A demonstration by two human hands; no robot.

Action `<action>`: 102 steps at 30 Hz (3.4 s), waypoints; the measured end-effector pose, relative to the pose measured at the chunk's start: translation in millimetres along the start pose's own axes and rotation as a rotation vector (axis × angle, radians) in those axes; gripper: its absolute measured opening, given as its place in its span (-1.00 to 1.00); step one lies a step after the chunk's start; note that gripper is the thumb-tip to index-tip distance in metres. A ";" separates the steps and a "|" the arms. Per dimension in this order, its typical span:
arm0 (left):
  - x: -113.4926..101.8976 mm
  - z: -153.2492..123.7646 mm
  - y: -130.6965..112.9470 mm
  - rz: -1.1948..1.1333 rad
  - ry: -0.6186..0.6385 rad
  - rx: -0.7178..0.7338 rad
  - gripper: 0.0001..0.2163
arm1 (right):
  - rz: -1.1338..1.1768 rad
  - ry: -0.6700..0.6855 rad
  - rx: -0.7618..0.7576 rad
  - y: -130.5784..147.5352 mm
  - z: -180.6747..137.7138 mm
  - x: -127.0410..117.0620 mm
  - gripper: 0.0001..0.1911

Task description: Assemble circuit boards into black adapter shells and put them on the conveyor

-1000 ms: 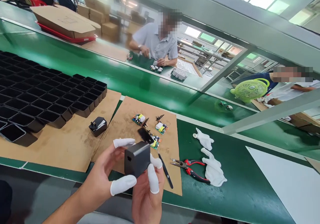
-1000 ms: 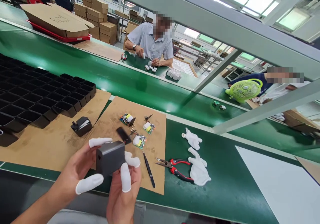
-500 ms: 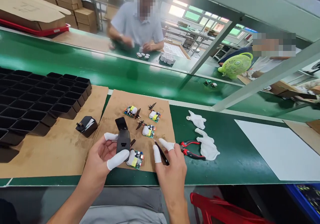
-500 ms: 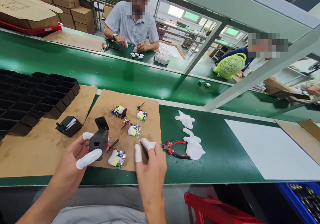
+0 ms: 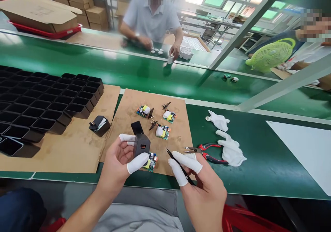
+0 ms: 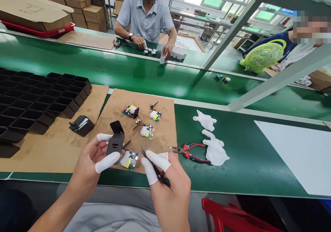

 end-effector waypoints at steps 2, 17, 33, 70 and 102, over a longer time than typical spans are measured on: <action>-1.7 -1.9 0.5 0.018 -0.008 0.025 -0.42 | -0.014 0.045 -0.054 21.4 5.1 -3.2 -0.70; 0.2 -20.7 -21.2 0.307 -0.095 0.321 -0.55 | -0.100 0.212 -0.132 51.4 13.1 4.6 -0.77; 5.4 -30.7 -23.5 0.573 -0.145 0.639 -0.54 | -0.281 0.170 -0.138 51.9 14.8 12.4 -0.74; -5.9 -35.3 -20.8 0.718 -0.174 0.945 -0.42 | -0.035 0.334 0.079 29.9 5.6 39.3 -0.61; -4.2 -21.2 -30.1 0.385 -0.085 0.423 -0.51 | -0.077 0.286 -0.039 45.1 16.0 14.9 -0.71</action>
Point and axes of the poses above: each hand's wrist, its own z-axis towards the middle knuckle, its own x-axis out of the palm, y = z × x, the point moved 6 cm from there along z, towards the middle knuckle, and after that the axes turned 4 degrees about -z, right-handed, at the moved point
